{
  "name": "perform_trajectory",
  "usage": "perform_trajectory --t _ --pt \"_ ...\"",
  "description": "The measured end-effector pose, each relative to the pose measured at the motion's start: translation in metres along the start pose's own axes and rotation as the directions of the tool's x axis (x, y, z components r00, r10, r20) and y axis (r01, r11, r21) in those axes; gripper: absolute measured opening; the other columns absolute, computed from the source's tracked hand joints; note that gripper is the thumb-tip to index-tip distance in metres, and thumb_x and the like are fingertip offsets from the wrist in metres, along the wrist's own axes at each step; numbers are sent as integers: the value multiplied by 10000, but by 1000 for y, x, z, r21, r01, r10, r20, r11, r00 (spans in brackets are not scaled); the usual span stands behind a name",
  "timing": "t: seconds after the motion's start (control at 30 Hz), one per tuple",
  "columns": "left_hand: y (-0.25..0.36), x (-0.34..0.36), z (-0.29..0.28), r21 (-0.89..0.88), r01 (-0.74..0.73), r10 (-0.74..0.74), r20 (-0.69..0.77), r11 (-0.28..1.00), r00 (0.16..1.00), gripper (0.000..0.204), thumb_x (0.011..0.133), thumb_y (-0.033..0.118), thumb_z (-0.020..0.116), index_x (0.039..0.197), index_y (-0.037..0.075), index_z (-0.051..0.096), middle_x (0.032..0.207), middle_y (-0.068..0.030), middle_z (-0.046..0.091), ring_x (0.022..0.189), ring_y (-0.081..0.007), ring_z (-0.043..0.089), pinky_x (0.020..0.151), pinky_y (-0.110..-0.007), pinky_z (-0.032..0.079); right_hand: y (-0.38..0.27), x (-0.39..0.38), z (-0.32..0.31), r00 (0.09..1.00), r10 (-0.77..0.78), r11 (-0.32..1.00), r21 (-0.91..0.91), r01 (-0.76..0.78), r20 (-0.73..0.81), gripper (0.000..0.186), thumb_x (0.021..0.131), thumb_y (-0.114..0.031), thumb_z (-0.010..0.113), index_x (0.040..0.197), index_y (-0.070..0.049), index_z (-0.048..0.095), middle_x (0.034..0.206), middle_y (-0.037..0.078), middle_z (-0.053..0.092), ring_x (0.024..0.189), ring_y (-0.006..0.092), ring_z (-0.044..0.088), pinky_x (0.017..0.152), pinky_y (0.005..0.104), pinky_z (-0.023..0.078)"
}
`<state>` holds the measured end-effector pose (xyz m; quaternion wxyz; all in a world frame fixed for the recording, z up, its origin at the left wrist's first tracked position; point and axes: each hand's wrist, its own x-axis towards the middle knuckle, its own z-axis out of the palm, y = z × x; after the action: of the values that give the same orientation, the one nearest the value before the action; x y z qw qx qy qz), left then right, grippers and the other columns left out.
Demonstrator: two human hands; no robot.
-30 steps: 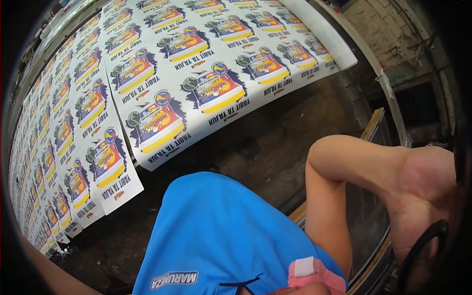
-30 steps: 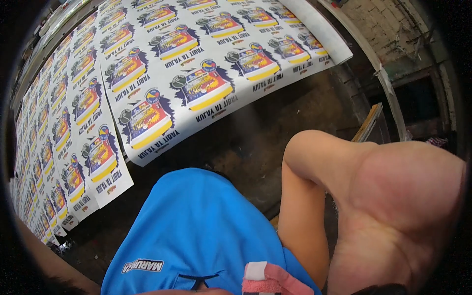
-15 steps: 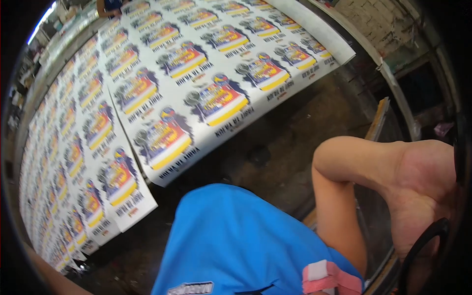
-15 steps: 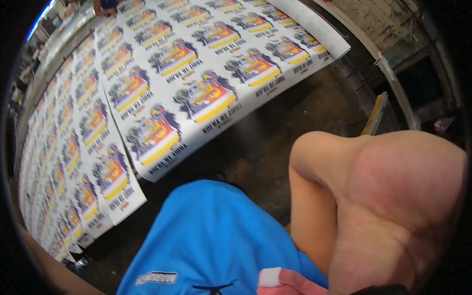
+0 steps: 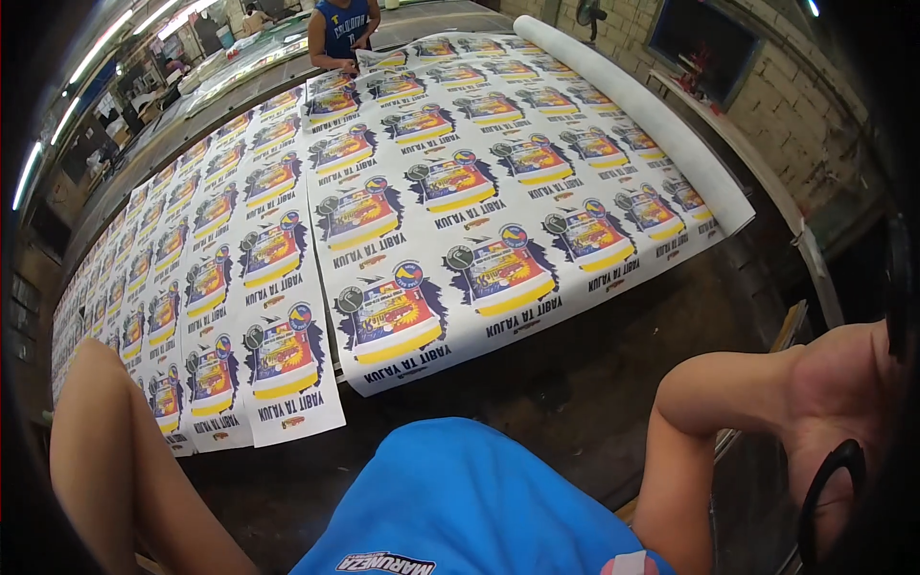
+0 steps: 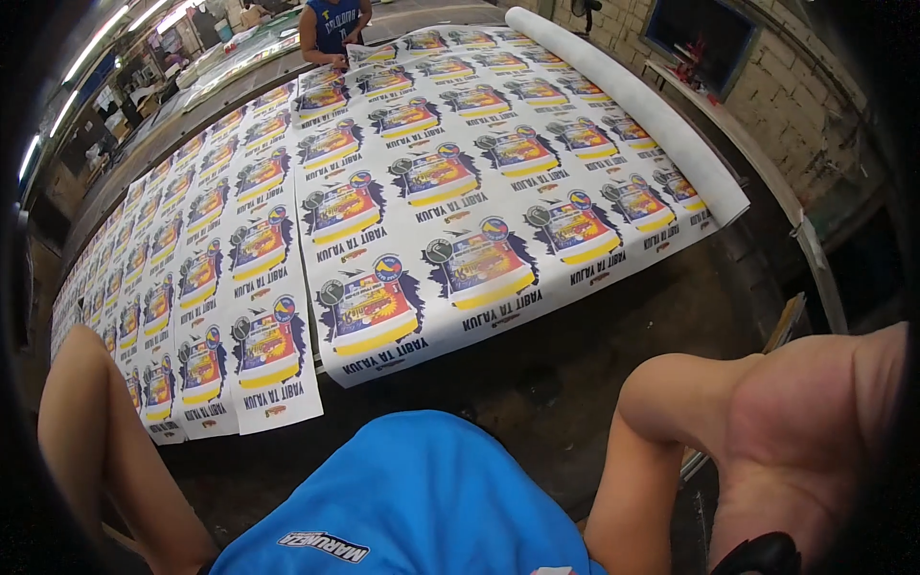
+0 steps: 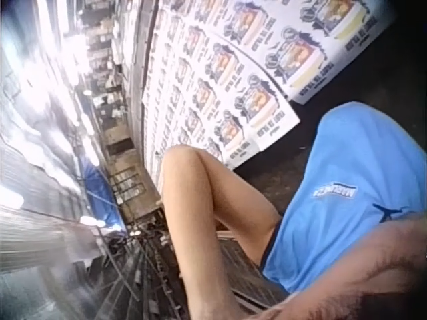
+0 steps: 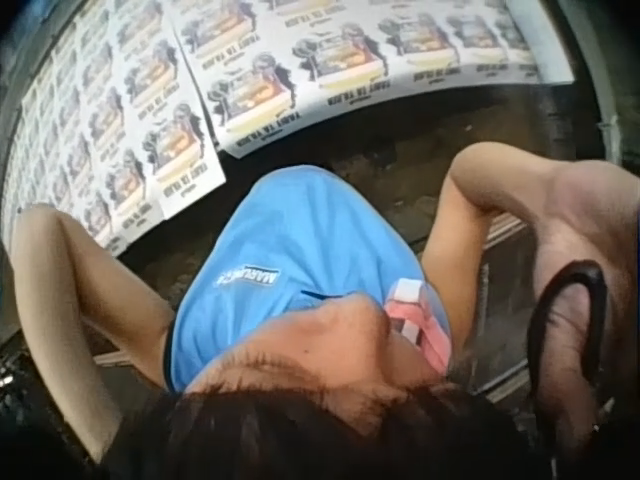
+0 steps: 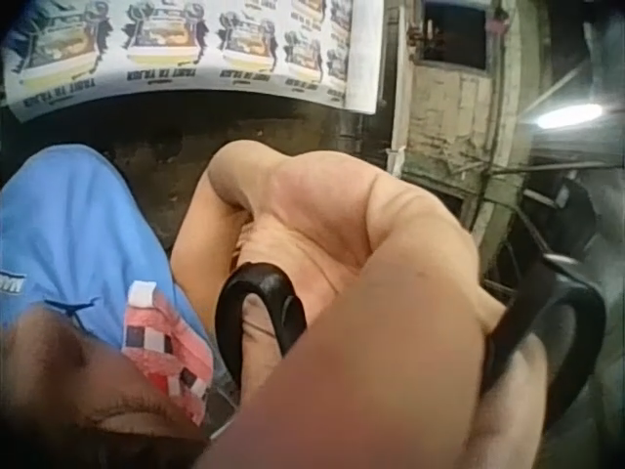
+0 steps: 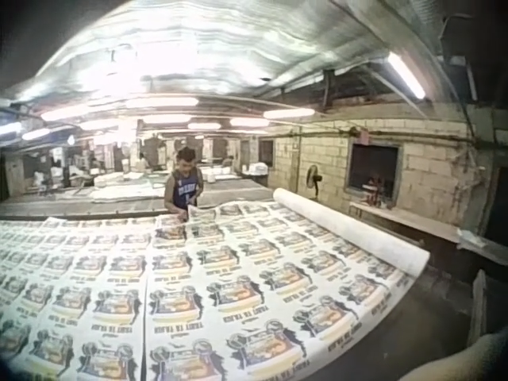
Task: Unrolling a large roll of printed fabric and cutting it with scissors along designated lines on a long workshop table
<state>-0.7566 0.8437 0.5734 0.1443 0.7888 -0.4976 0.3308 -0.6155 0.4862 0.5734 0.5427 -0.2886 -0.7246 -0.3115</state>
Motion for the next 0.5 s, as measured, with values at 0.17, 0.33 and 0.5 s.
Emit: perform_trajectory --t 0.17,0.33,0.5 --pt "7 -4 -2 26 21 -20 -28 999 999 238 960 124 529 1176 38 582 1027 -79 610 1008 -195 584 938 -371 451 2 8 8 1000 -26 999 22 26 -13 481 916 -146 667 1314 -20 427 876 88 626 718 195 664 586 298 538" --pt "3 -5 7 43 4 -1 -74 999 997 234 965 120 525 1175 33 580 1036 -81 610 1017 -194 584 939 -362 452 15 -10 15 1000 21 999 50 -22 6 475 913 -126 677 1306 -21 432 880 88 629 718 195 668 576 290 538" --pt "1 3 11 28 48 -45 -96 998 994 230 970 117 521 1174 28 577 1045 -83 611 1025 -192 584 940 -353 452 29 -25 19 990 110 988 114 -99 -93 469 909 -107 686 1298 -22 437 884 89 631 717 195 672 567 283 538"
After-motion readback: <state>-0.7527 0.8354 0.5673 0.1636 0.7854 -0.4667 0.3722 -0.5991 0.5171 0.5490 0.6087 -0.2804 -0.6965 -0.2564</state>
